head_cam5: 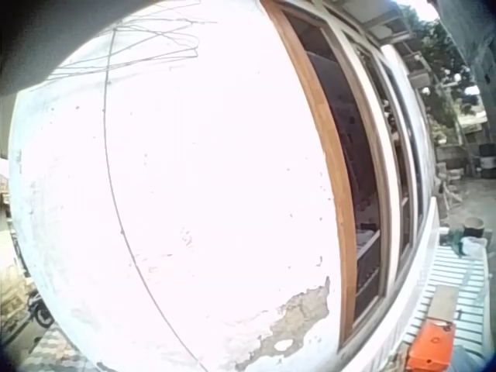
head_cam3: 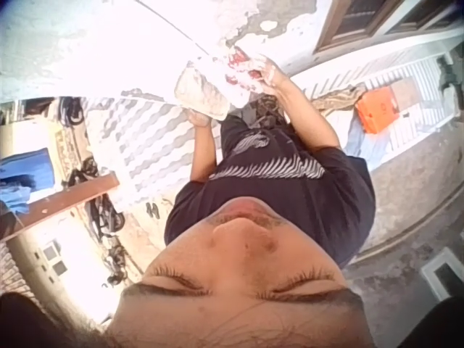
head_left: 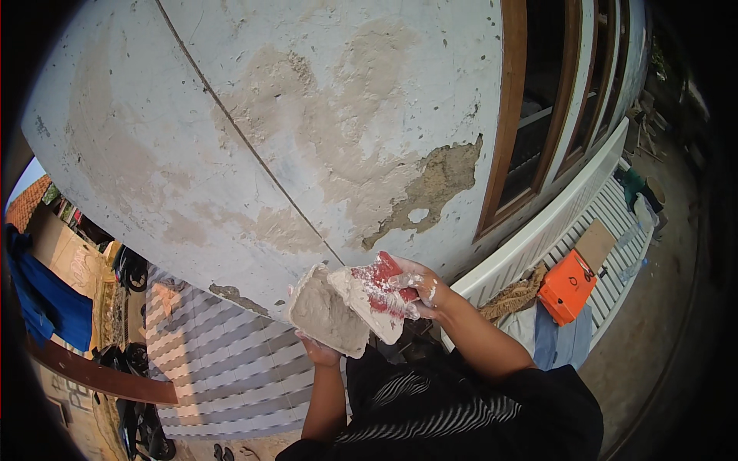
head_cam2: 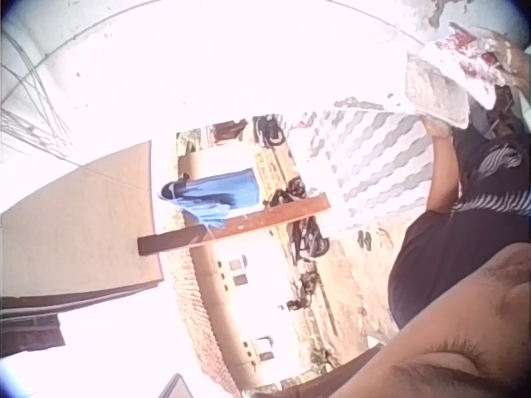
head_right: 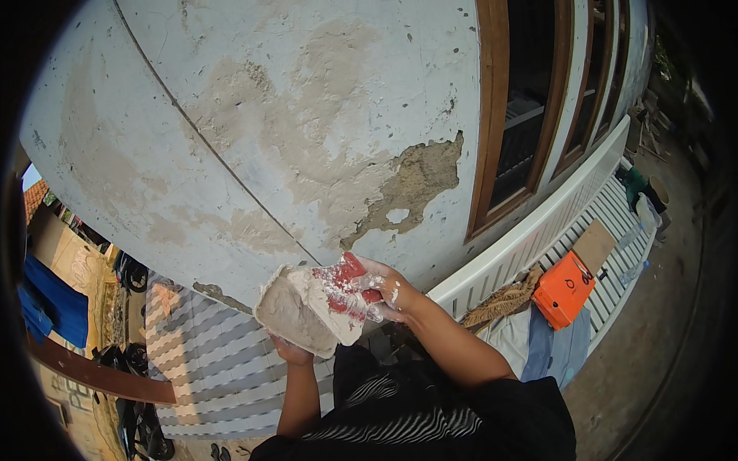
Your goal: Patching a damaged exterior wall by applying plaster or putty using a spatula.
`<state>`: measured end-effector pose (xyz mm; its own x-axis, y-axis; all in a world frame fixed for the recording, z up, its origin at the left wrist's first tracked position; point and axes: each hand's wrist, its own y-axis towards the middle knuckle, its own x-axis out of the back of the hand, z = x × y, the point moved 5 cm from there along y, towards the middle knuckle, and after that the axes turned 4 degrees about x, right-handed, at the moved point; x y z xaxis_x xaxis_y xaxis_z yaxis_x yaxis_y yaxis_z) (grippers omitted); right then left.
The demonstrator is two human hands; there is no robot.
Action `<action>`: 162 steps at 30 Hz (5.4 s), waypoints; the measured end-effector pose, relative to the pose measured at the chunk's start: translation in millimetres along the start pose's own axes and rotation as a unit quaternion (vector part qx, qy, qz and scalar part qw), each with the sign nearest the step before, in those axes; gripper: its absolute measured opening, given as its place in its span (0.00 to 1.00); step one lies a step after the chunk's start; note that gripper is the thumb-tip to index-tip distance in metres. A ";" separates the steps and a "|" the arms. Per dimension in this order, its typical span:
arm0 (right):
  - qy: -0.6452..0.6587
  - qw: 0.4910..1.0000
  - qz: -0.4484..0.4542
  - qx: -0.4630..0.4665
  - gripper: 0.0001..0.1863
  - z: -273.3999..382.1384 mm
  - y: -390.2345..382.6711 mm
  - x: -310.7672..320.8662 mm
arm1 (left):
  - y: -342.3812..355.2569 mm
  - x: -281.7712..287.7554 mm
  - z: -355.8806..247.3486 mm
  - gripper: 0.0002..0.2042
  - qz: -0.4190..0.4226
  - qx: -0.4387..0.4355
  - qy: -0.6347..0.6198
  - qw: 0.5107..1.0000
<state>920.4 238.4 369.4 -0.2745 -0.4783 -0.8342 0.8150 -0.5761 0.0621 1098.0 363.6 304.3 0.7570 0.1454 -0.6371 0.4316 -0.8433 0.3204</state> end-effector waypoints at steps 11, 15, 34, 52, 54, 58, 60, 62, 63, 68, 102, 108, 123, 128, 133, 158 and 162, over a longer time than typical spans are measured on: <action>-0.363 0.827 -0.243 0.354 0.26 103.0 2.7 43.9 | -13.6 10.5 -8.1 0.34 -0.040 -0.010 -0.038 0.998; -0.561 0.679 -0.338 0.332 0.19 119.2 9.7 10.9 | -15.3 12.7 -10.6 0.33 -0.069 -0.015 -0.016 0.997; -0.672 0.633 -0.234 0.305 0.19 79.5 19.3 -38.8 | -21.4 14.7 -9.3 0.34 -0.062 0.007 -0.036 0.997; -0.574 0.647 -0.287 0.412 0.15 113.6 9.9 42.6 | -30.1 18.0 -16.2 0.34 -0.026 -0.006 -0.037 0.999; -0.579 0.642 -0.299 0.405 0.16 111.3 10.6 43.6 | -29.5 11.8 -19.6 0.34 -0.027 -0.014 -0.023 0.999; -0.615 0.590 -0.311 0.420 0.18 108.9 14.4 36.1 | -29.7 7.0 -22.9 0.34 -0.023 -0.016 -0.026 0.999; -0.648 0.566 -0.297 0.414 0.18 101.1 20.5 30.0 | -31.4 9.3 -23.0 0.34 -0.026 -0.016 -0.016 0.999; -0.683 0.566 -0.262 0.380 0.19 91.1 26.5 10.1 | -32.3 13.0 -20.8 0.34 -0.029 -0.016 -0.006 0.999; -0.683 0.565 -0.264 0.380 0.19 85.1 28.3 7.0 | -32.1 14.2 -18.6 0.34 -0.034 -0.007 -0.029 0.999; -0.703 0.564 -0.220 0.373 0.22 68.1 26.9 4.3 | -31.6 13.7 -18.3 0.34 -0.031 -0.001 -0.040 0.999; -0.647 0.612 -0.281 0.357 0.22 47.4 35.6 5.1 | -32.6 3.4 -23.2 0.34 -0.048 0.002 0.007 0.999; -0.686 0.610 -0.209 0.338 0.18 32.8 26.3 -0.2 | -32.3 4.4 -24.2 0.34 -0.037 0.004 -0.021 0.999; -0.700 0.592 -0.192 0.351 0.16 32.8 36.2 14.1 | -31.2 1.2 -19.3 0.34 -0.039 0.010 -0.002 0.999; -0.571 0.721 -0.264 0.292 0.14 36.5 -0.2 34.4 | -33.7 5.1 -22.5 0.34 -0.060 0.001 0.004 0.998; -0.489 0.783 -0.305 0.234 0.14 13.3 -15.1 88.4 | -37.8 11.9 -18.5 0.34 -0.060 0.009 0.011 0.998; -0.822 0.537 -0.145 0.120 0.18 -91.5 93.5 70.1 | -71.1 59.6 -44.3 0.30 -0.143 -0.067 0.124 0.980; -0.821 0.551 -0.100 0.111 0.17 -104.8 78.4 71.4 | -65.2 57.5 -41.7 0.31 -0.174 -0.039 0.122 0.977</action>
<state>1018.2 228.5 257.3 -0.5879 -0.2412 0.7721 0.6521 -0.7061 0.2759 1133.8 448.5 276.0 0.6485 0.5422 -0.5342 0.7115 -0.6812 0.1724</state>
